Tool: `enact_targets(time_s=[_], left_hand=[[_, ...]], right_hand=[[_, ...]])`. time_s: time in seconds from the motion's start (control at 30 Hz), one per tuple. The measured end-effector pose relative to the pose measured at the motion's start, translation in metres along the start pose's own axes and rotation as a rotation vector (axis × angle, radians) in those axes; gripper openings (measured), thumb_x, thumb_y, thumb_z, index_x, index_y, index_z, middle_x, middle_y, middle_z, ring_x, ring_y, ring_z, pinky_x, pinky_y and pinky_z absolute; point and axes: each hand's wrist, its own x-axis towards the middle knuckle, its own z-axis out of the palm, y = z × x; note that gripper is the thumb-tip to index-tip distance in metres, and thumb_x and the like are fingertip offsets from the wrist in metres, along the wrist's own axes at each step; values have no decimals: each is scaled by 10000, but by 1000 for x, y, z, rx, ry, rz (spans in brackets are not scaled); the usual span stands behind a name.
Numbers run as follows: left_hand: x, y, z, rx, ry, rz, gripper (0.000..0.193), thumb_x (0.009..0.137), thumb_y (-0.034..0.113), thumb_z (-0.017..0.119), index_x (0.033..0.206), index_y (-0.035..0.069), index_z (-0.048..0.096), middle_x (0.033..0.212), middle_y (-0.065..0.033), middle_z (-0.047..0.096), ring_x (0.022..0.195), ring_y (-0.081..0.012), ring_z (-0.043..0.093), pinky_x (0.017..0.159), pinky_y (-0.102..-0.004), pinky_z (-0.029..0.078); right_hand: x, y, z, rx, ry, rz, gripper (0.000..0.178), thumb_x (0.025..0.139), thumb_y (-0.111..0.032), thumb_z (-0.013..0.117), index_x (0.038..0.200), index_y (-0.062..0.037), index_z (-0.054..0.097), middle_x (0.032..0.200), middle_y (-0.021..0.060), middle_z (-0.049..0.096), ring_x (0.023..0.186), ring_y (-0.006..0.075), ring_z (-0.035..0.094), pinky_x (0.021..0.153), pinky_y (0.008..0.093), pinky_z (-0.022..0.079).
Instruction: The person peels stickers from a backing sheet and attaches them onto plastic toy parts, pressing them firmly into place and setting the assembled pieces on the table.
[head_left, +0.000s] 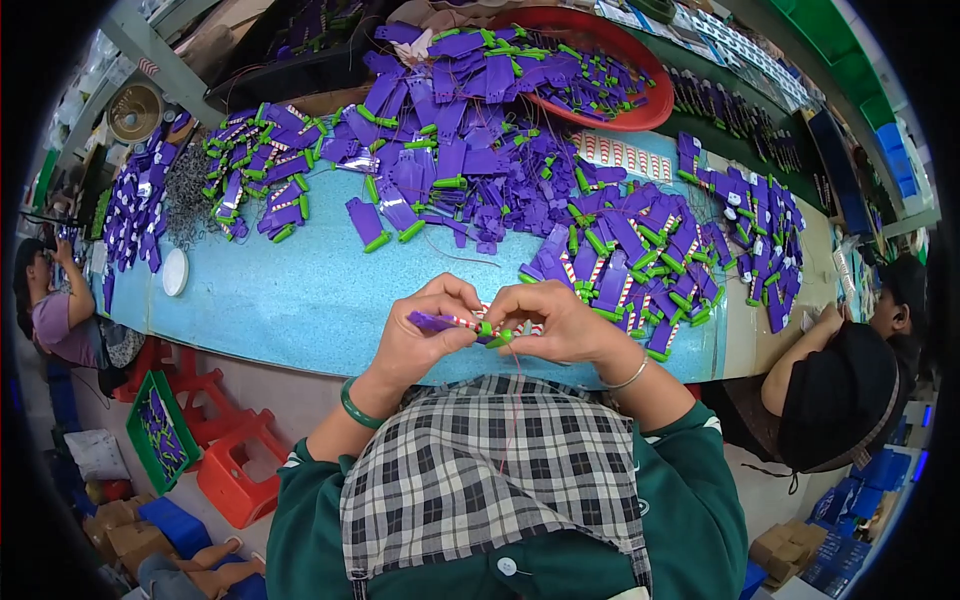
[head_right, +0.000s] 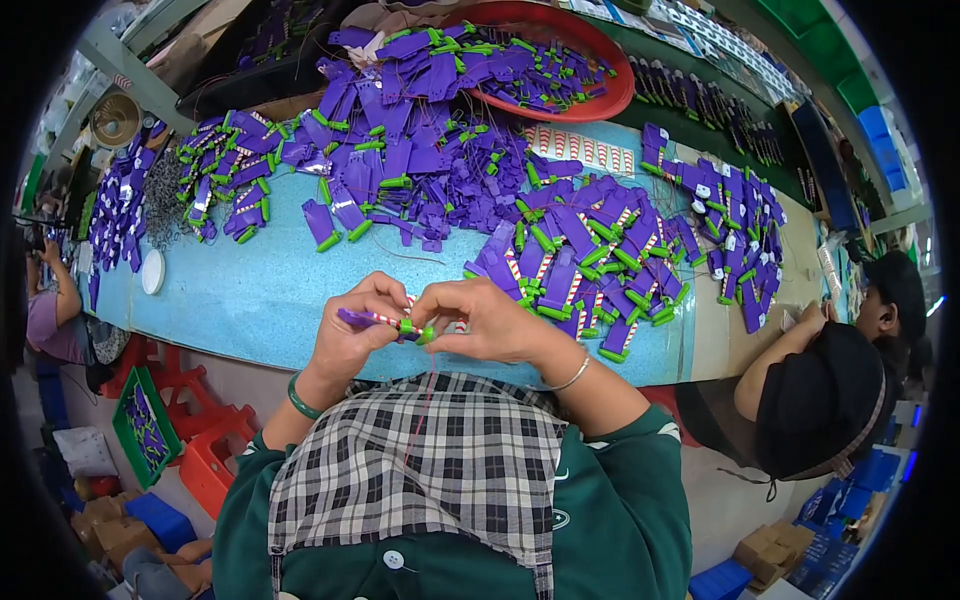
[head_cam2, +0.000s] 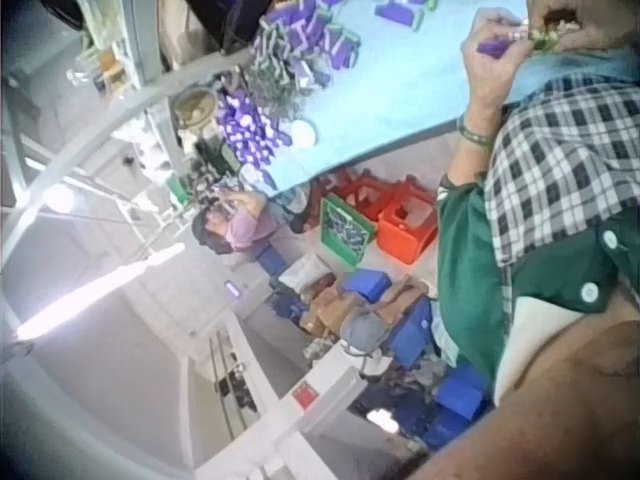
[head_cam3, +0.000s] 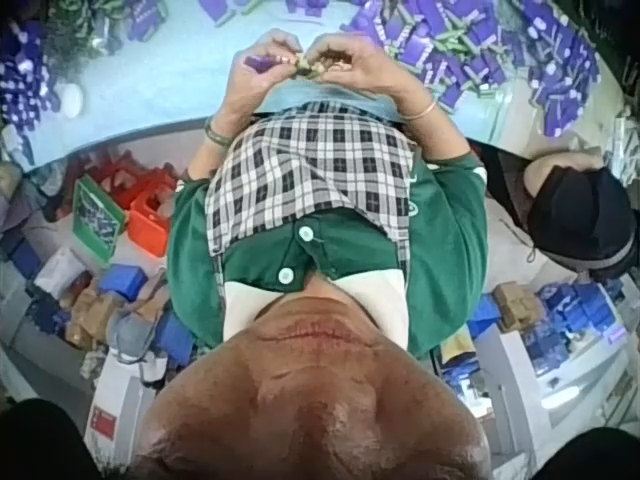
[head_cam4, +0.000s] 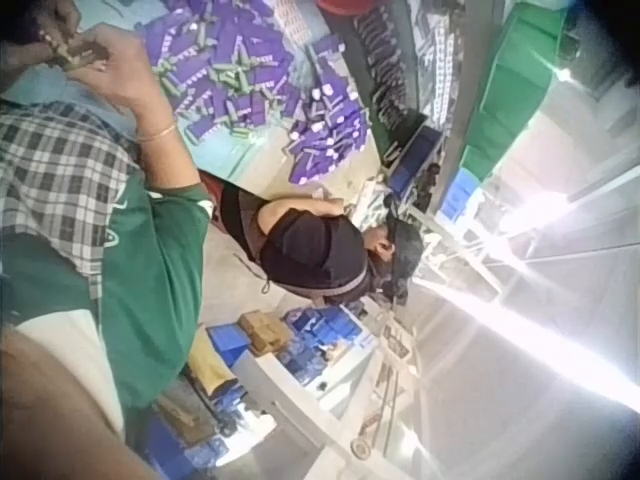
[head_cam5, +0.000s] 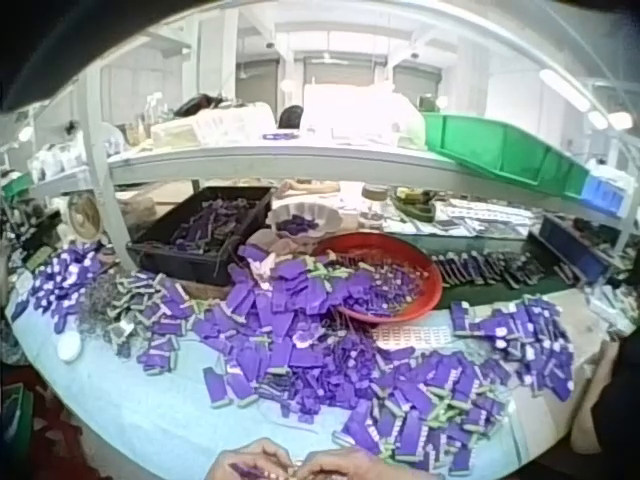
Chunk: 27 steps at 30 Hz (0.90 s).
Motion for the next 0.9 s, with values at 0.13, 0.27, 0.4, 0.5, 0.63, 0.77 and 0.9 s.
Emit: enact_targets(time_s=[0.13,0.27,0.4,0.5,0.63,0.77,0.9], left_hand=[[1,21,8,460,-22,61,155,684,9,738,804,4,640,933,-76,546,790,-149,589,660,-272,477],[7,26,13,821,-59,119,163,675,19,726,770,-10,595,901,-99,550,686,-199,600,610,-300,475],[4,27,-4,779,-13,139,140,690,-2,689,791,-22,593,822,-104,578,662,-229,590,592,-305,458],[0,38,-10,630,175,-107,81,785,35,628,764,-25,577,804,-87,617,683,-123,579,586,-285,444],[-2,32,-23,241,463,114,106,938,101,469,1009,25,444,795,-74,588,723,-128,556,681,-270,452],[-2,30,-31,38,616,282,131,972,138,396,1045,31,417,800,-78,544,738,-150,536,710,-295,457],[-4,18,-34,133,655,239,197,990,195,372,1073,32,445,837,-80,559,761,-148,556,714,-295,473]], right_hand=[[9,-8,-8,-303,59,-85,238,728,41,580,951,-30,627,896,89,626,758,168,609,606,274,482],[14,-6,9,-853,-36,-216,167,721,-173,701,807,-74,598,726,44,546,655,246,581,511,345,454],[24,-7,-27,-1075,18,-122,138,742,-170,670,721,-75,572,700,72,531,626,260,577,515,368,454],[33,13,-57,-1276,286,29,128,751,-179,662,733,-78,586,735,71,564,660,281,591,548,390,470],[44,28,-69,-1283,359,295,170,714,-186,706,802,-67,622,797,89,599,750,289,611,630,396,490],[44,34,-76,-1161,341,330,171,691,-152,709,807,-57,628,799,109,614,784,300,620,666,412,494],[35,24,-80,-1008,380,216,126,693,-90,698,768,-37,612,755,110,605,685,290,604,613,394,476]])
